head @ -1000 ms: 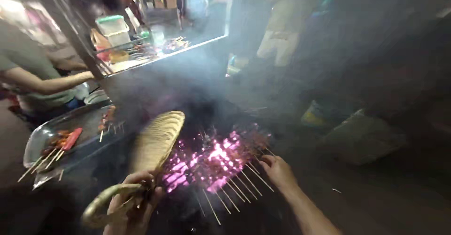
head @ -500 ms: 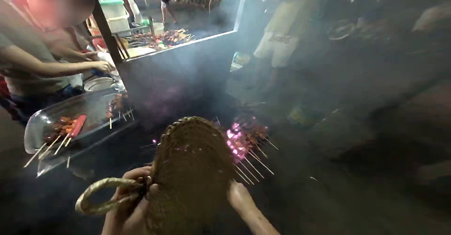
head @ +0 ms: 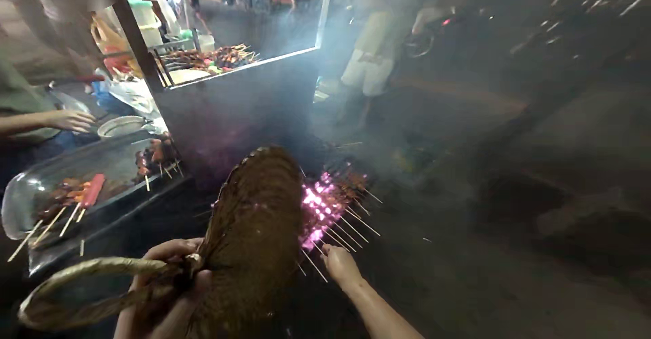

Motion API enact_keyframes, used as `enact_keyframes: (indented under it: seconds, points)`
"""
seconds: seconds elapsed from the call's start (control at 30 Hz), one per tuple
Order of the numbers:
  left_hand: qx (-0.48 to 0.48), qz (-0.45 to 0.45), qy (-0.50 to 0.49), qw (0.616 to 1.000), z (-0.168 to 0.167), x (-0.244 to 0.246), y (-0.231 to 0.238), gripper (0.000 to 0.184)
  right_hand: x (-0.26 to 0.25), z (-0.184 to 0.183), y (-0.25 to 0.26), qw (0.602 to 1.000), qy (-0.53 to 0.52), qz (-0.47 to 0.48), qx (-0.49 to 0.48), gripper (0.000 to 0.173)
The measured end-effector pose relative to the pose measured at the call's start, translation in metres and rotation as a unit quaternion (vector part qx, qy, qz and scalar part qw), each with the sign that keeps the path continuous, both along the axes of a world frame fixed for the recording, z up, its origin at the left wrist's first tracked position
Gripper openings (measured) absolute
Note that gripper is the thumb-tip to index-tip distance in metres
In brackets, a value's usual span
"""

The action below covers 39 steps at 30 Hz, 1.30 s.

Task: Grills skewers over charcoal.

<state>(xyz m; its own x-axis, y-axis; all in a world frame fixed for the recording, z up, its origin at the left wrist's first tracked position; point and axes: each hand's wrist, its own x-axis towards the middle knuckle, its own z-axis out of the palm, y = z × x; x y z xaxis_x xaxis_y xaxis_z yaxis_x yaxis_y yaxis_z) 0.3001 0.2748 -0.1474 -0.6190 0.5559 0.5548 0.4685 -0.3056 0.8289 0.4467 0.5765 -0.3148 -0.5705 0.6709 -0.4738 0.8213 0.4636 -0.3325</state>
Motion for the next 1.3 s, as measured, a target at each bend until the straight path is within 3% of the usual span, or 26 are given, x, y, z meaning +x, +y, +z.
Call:
enact_keyframes:
  seconds: [0.07, 0.17, 0.33, 0.43, 0.53, 0.63, 0.77, 0.83, 0.93, 0.97, 1.07, 1.17, 1.3]
  points:
    - [0.013, 0.016, 0.033, 0.999, -0.006, -0.007, 0.007, 0.037, 0.002, 0.015, -0.005, 1.000, 0.015, -0.003, -0.009, 0.034]
    - [0.015, 0.070, 0.102, 0.992, -0.019, -0.020, 0.013, 0.030, -0.002, 0.006, 0.012, 0.998, -0.028, 0.050, -0.015, 0.036]
    - [0.022, -0.018, -0.082, 0.996, -0.004, -0.005, 0.018, 0.034, -0.001, 0.010, 0.024, 1.000, -0.004, -0.006, 0.009, 0.040]
    - [0.014, 0.038, 0.044, 0.998, -0.023, -0.018, 0.027, 0.032, 0.001, -0.001, 0.033, 1.000, -0.004, 0.012, 0.003, 0.033]
    - [0.000, 0.068, 0.063, 0.996, -0.028, -0.016, 0.028, 0.030, 0.002, 0.003, 0.035, 1.000, -0.007, 0.029, -0.009, 0.034]
    - [0.008, 0.039, 0.044, 0.998, -0.018, -0.021, 0.027, 0.031, 0.003, -0.001, 0.032, 0.998, -0.022, 0.046, -0.024, 0.034]
    - [0.016, 0.094, 0.163, 0.982, -0.022, -0.037, 0.025, 0.017, 0.007, 0.001, 0.039, 0.999, 0.034, 0.000, 0.011, 0.037]
    - [0.007, 0.070, 0.081, 0.994, -0.017, -0.019, 0.031, 0.028, 0.008, -0.002, 0.047, 0.999, 0.031, -0.014, 0.028, 0.038]
    - [-0.001, -0.052, -0.047, 0.998, -0.004, 0.005, 0.039, 0.038, 0.013, -0.005, 0.049, 0.997, 0.046, -0.065, -0.002, 0.038]
    - [-0.002, -0.051, -0.042, 0.998, -0.006, 0.007, 0.042, 0.038, 0.017, -0.003, 0.047, 0.992, 0.081, -0.093, -0.019, 0.037]
    - [-0.010, 0.036, 0.051, 0.998, -0.016, -0.001, 0.047, 0.033, 0.010, 0.004, 0.056, 1.000, 0.019, -0.003, 0.014, 0.034]
    - [-0.008, 0.026, 0.023, 0.999, -0.008, -0.004, 0.044, 0.033, 0.011, 0.001, 0.057, 0.999, -0.012, 0.035, 0.003, 0.033]
    - [0.014, 0.055, 0.081, 0.995, -0.006, -0.030, 0.035, 0.027, 0.016, -0.003, 0.064, 0.999, 0.049, -0.016, 0.002, 0.035]
